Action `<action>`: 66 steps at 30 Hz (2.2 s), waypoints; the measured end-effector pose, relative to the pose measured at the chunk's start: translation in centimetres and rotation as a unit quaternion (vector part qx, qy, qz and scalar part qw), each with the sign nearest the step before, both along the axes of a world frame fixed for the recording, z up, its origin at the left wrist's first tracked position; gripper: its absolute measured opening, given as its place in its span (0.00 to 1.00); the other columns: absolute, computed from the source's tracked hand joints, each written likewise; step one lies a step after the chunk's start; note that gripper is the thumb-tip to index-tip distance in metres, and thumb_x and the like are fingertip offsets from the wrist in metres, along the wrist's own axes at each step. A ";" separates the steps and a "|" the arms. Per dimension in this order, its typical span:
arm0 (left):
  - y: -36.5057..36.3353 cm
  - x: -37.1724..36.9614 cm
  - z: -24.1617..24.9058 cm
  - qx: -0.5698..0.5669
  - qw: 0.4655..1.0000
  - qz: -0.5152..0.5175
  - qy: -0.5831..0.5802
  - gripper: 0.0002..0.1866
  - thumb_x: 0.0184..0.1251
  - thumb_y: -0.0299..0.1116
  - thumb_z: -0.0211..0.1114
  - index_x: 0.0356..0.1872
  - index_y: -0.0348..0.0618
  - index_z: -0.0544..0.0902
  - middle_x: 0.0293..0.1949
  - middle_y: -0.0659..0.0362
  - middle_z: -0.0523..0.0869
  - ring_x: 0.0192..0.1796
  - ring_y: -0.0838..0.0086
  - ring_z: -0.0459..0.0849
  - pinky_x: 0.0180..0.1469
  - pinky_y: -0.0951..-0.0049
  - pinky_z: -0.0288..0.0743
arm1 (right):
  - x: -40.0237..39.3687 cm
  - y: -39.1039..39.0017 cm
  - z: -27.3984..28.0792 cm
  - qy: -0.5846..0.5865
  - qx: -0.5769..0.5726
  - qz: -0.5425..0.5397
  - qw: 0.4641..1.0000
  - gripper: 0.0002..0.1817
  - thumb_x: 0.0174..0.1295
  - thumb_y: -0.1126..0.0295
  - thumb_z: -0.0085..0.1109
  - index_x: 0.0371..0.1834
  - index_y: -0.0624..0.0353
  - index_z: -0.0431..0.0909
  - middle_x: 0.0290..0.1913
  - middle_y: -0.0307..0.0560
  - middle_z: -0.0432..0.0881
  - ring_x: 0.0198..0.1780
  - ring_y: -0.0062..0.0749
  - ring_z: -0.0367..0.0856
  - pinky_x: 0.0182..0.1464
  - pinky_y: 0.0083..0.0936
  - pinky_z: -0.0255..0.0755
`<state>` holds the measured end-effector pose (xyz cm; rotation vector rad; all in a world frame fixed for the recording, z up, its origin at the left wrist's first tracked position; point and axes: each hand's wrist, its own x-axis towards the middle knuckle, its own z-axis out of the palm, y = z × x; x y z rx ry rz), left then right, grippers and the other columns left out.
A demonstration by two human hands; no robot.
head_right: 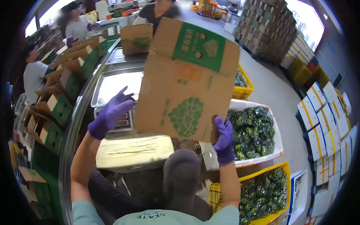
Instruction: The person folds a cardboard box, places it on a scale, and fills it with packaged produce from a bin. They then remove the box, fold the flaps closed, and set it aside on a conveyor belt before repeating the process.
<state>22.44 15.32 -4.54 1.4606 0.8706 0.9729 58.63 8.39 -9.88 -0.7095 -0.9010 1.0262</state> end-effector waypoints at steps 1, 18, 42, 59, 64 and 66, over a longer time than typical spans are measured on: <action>-1.9 0.7 2.6 -0.077 0.992 -0.072 -0.073 0.33 0.64 0.34 0.63 0.69 0.34 0.64 0.51 0.57 0.82 0.52 0.73 0.79 0.56 0.73 0.71 | -1.5 -0.3 -0.2 -0.047 -0.003 0.020 0.999 0.17 0.71 0.66 0.54 0.57 0.64 0.75 0.50 0.41 0.81 0.50 0.23 0.79 0.55 0.24 0.71; -12.4 -1.3 5.6 0.156 0.870 -0.180 0.432 0.26 0.66 0.47 0.59 0.59 0.39 0.74 0.33 0.44 0.83 0.37 0.50 0.82 0.43 0.56 0.74 | -12.6 1.2 3.6 -0.149 -0.069 0.023 0.986 0.53 0.59 0.62 0.69 0.78 0.62 0.39 0.76 0.63 0.48 0.75 0.45 0.54 0.73 0.36 0.56; -9.7 0.6 1.4 0.494 0.662 0.158 0.542 0.42 0.50 0.50 0.66 0.68 0.44 0.67 0.67 0.37 0.63 0.69 0.40 0.62 0.67 0.30 0.49 | -15.9 2.3 13.0 -0.801 0.081 0.387 0.449 0.33 0.61 0.35 0.52 0.35 0.60 0.82 0.28 0.56 0.81 0.36 0.54 0.83 0.42 0.46 0.76; -13.4 0.5 5.3 0.274 0.784 -0.107 0.547 0.64 0.33 0.57 0.78 0.68 0.23 0.57 0.60 0.34 0.73 0.62 0.42 0.75 0.62 0.55 0.71 | -13.8 0.7 5.1 -0.479 0.442 -0.261 0.712 0.33 0.51 0.37 0.58 0.42 0.58 0.80 0.46 0.50 0.78 0.55 0.46 0.72 0.57 0.50 0.64; -12.3 1.6 3.7 0.423 0.668 -0.088 0.606 0.63 0.25 0.51 0.75 0.68 0.25 0.60 0.62 0.34 0.69 0.66 0.41 0.69 0.65 0.50 0.66 | -14.8 2.1 2.0 -0.623 0.323 -0.038 0.711 0.39 0.54 0.39 0.59 0.57 0.61 0.73 0.49 0.53 0.78 0.54 0.47 0.74 0.59 0.49 0.62; -11.5 2.6 2.6 0.287 0.782 -0.037 0.552 0.63 0.22 0.49 0.72 0.70 0.30 0.59 0.65 0.36 0.65 0.68 0.41 0.65 0.68 0.49 0.62 | -14.4 3.3 1.7 -0.537 0.293 0.047 0.790 0.41 0.52 0.38 0.62 0.56 0.64 0.73 0.52 0.57 0.77 0.56 0.51 0.74 0.60 0.47 0.63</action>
